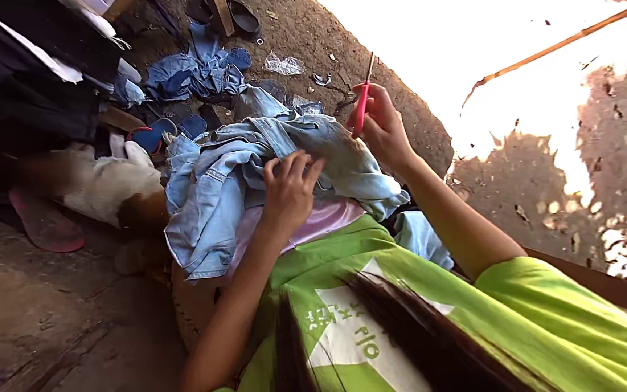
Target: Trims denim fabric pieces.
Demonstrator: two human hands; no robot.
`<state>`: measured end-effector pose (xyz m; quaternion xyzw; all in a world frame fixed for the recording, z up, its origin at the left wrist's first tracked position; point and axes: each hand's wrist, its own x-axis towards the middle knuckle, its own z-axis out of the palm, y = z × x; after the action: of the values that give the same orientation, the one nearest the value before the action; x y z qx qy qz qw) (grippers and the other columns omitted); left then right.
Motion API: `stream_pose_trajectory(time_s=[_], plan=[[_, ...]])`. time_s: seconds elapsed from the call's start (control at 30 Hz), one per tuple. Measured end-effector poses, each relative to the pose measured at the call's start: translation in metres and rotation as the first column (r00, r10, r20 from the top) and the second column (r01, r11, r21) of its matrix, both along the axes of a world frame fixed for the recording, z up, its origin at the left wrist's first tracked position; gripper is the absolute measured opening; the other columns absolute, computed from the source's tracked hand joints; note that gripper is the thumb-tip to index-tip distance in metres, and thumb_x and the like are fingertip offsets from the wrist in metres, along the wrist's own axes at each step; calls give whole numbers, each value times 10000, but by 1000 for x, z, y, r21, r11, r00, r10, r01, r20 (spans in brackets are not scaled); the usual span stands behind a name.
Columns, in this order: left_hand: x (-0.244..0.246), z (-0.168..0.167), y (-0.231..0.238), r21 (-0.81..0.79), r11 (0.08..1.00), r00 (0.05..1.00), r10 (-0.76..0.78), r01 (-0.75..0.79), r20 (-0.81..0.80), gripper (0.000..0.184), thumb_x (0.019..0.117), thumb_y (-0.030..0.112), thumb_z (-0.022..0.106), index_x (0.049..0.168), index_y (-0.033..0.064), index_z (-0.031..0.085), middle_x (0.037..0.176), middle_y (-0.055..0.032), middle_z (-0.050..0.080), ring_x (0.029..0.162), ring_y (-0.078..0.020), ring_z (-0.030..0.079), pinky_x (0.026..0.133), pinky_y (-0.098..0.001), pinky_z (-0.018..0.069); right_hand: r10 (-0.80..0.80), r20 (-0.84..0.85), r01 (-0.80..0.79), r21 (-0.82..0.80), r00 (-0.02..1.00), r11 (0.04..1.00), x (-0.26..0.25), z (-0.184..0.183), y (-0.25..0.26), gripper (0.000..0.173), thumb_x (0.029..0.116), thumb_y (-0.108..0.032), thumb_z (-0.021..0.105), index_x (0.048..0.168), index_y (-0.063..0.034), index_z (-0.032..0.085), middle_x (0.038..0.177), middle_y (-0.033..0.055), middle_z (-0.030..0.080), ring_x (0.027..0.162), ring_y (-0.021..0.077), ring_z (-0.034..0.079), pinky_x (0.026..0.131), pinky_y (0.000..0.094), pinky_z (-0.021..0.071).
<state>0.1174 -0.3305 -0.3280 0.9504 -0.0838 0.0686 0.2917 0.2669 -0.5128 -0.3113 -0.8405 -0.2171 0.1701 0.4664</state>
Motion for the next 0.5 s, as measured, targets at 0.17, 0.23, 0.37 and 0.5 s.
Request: stream_pose_trajectory(time_s=[0.17, 0.23, 0.37, 0.5], plan=[[-28, -13, -1, -30, 984, 976, 177, -175, 129, 119, 840, 176, 689, 911, 116, 762, 1011, -142, 662, 1088, -358, 602, 966, -557, 389, 92, -97, -55, 330, 991, 942, -42, -37, 18, 434, 1028, -149, 389, 1405, 65, 421, 903, 22, 643, 718, 46, 609, 641, 254, 536], [-46, -25, -9, -63, 966, 968, 249, -249, 0, 277, 857, 322, 709, 1018, 105, 775, 1061, -139, 678, 1085, -358, 613, 925, -551, 440, -7, -35, 19, 356, 999, 934, -44, -62, 20, 426, 1031, -143, 400, 1390, 83, 435, 853, 18, 636, 682, 39, 587, 629, 251, 520], [-52, -34, -24, -398, 790, 870, 330, -467, -367, 338, 983, 232, 664, 1198, -29, 656, 1016, -175, 677, 898, -254, 676, 807, -427, 564, -56, -69, 77, 356, 996, 931, -39, -63, 31, 399, 1038, -155, 413, 1370, 63, 457, 834, 1, 632, 631, 23, 566, 579, 222, 504], [-26, -24, -34, -567, 231, 608, 403, -791, -684, 343, 927, 127, 744, 1119, -20, 500, 846, -68, 586, 638, -85, 577, 611, -262, 526, 40, -95, -12, 282, 995, 959, -34, -57, 33, 447, 1014, -148, 422, 1415, 46, 447, 917, 33, 657, 709, 40, 592, 635, 240, 512]])
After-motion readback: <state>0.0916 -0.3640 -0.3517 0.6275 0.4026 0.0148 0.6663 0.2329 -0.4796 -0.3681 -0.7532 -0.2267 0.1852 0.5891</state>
